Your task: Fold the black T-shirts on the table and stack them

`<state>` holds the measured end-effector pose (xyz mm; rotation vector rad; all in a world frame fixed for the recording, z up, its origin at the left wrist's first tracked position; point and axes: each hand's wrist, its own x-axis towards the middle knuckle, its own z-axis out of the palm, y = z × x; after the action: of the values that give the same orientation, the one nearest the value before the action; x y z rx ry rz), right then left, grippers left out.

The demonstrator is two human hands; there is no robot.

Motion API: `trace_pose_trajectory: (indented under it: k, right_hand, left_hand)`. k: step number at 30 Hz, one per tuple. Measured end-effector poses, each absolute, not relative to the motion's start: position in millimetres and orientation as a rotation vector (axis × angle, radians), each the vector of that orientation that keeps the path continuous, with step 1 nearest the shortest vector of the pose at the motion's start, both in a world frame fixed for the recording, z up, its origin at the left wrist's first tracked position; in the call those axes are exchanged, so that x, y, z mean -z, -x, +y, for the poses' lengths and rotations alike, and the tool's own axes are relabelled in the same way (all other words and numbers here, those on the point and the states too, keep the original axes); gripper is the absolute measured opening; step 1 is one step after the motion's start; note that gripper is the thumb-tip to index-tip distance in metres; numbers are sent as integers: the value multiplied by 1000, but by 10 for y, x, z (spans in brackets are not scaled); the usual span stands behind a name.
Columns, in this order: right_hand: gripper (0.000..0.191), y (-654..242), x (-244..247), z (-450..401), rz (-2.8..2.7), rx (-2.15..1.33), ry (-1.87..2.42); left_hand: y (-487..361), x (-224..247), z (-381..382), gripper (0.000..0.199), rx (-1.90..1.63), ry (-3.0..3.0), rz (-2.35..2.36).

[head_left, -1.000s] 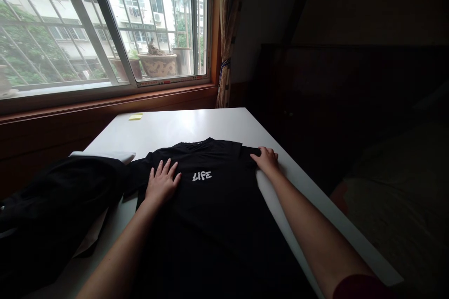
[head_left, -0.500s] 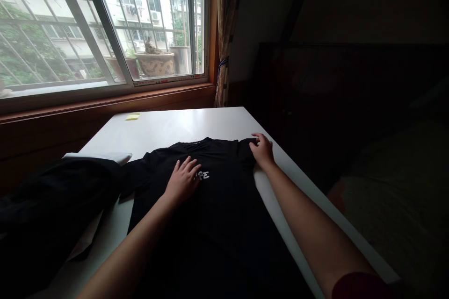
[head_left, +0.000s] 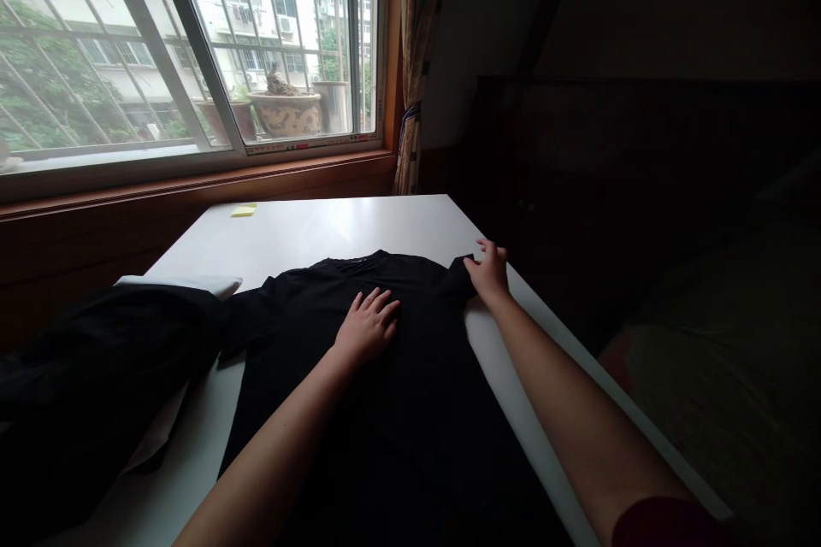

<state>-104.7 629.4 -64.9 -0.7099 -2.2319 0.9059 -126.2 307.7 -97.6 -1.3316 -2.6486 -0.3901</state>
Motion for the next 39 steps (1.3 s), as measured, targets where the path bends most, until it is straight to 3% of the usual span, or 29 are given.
trace_pose_trajectory:
  k: [4,14,19,25,32,39]
  right_hand:
    - [66,983,859,6485,-2253,-1090,867]
    - [69,971,893,6366,-2250,-1237,514]
    - [61,973,662,6189,-2231,-964,370]
    - [56,858,454,5802,-2344,-520,-102]
    - [59,583,396,5391,-2548,-454,-683]
    - [37,370,569,5703,-2468,-646,-292]
  left_hand:
    - [1252,988,3081,46,385,1318,-2649]
    - [1252,994,3087,45,421,1289,-2648]
    - [1260,1007,3083,45,420,1291,-2641]
    - [1255,1009,3086,45,423,1280,-2639]
    - [1263,1008,3079,39,444,1307,-2605]
    - [1262,952,3078,22,755,1282,-2629]
